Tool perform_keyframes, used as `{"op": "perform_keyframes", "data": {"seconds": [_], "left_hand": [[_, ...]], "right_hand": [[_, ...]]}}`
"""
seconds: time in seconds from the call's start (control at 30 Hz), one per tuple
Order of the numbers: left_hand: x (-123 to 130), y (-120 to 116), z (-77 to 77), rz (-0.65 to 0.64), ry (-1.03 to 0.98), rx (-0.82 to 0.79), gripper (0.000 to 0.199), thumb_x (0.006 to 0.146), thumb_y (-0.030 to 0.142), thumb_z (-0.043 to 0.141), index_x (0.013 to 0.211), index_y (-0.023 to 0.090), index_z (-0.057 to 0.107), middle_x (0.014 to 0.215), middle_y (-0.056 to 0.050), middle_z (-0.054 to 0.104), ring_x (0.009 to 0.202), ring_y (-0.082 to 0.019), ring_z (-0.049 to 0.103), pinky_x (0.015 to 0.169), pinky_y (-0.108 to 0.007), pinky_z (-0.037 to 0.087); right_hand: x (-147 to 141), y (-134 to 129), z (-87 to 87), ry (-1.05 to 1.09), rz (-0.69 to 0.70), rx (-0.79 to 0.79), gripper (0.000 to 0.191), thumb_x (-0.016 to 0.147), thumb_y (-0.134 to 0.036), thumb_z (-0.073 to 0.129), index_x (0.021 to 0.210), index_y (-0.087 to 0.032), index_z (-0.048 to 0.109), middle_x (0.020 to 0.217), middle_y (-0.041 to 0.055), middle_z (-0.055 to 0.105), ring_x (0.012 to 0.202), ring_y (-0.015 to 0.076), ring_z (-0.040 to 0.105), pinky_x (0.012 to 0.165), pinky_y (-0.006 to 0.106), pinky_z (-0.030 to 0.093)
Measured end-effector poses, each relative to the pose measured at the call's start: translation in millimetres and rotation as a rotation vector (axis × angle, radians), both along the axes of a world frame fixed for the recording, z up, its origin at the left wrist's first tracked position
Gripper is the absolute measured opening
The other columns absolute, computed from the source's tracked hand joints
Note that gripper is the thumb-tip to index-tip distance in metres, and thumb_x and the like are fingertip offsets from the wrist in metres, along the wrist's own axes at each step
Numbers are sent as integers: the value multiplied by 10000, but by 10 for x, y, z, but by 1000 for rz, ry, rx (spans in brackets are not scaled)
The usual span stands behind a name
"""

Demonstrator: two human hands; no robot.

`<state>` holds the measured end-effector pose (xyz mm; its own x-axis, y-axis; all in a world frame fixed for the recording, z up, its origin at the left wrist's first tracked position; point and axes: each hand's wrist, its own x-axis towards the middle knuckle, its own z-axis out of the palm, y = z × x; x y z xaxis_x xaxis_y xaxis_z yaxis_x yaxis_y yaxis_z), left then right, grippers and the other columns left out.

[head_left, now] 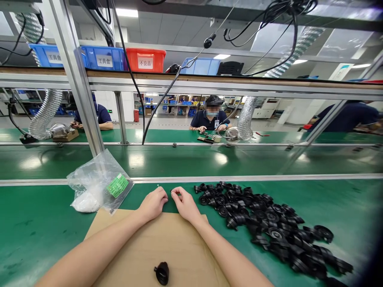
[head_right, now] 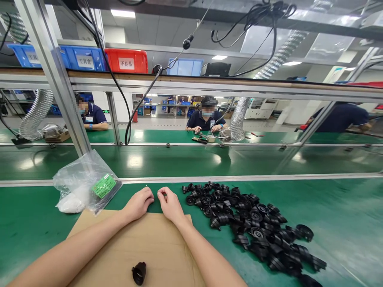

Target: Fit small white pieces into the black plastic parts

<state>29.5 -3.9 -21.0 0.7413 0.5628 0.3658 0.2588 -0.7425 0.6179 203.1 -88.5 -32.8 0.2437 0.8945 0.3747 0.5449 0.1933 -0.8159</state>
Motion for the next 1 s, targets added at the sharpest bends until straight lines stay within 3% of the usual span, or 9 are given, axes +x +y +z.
{"op": "perform_keyframes", "data": {"seconds": [0.07,0.17,0.23,0.37,0.6,0.8,1.0], "left_hand": [[-2,-61,-12,23,-140,-252,200,977,296,506,830,180,575,795,-20,588,689,-138,546,646,-250,442],[-11,-153,-47,-26,-317,-837,377,929,554,578,846,193,510,574,73,433,430,-69,271,420,-204,219],[-17,-190,-61,-91,-367,-1036,466,850,628,670,852,195,495,540,99,400,412,-43,177,403,-193,119],[-13,-203,-47,-128,-407,-1095,510,782,611,773,833,187,496,540,93,421,438,-34,196,412,-178,100],[-20,-223,-11,-115,-388,-1075,506,801,613,761,831,187,490,547,90,429,448,-38,225,417,-179,117],[-23,-208,-17,-105,-384,-1084,513,791,620,766,815,187,493,540,87,433,446,-38,227,423,-184,121],[-7,-165,-30,-80,-420,-1144,554,715,634,816,788,183,503,540,82,429,458,-37,228,435,-185,107]], "right_hand": [[-38,-47,54,16,22,42,255,1014,-426,506,994,-194,609,911,37,656,633,156,569,569,272,418],[-104,-130,140,26,83,98,232,1029,-407,515,971,-203,607,915,31,620,678,155,549,595,266,420],[-140,-173,182,9,125,121,219,1033,-389,515,953,-207,608,916,32,606,731,165,552,640,268,437],[-165,-204,215,-31,159,133,191,1030,-350,517,937,-214,613,909,30,602,759,171,541,673,274,438],[-154,-188,225,-55,178,141,170,1032,-305,526,945,-217,643,916,30,618,779,179,544,690,285,430],[-187,-220,235,-153,93,141,197,1044,-306,527,948,-225,679,885,35,642,724,181,561,664,297,444],[-220,-248,230,-301,114,205,269,1078,-270,437,1122,-246,702,1018,81,681,921,233,636,810,354,509]]}}
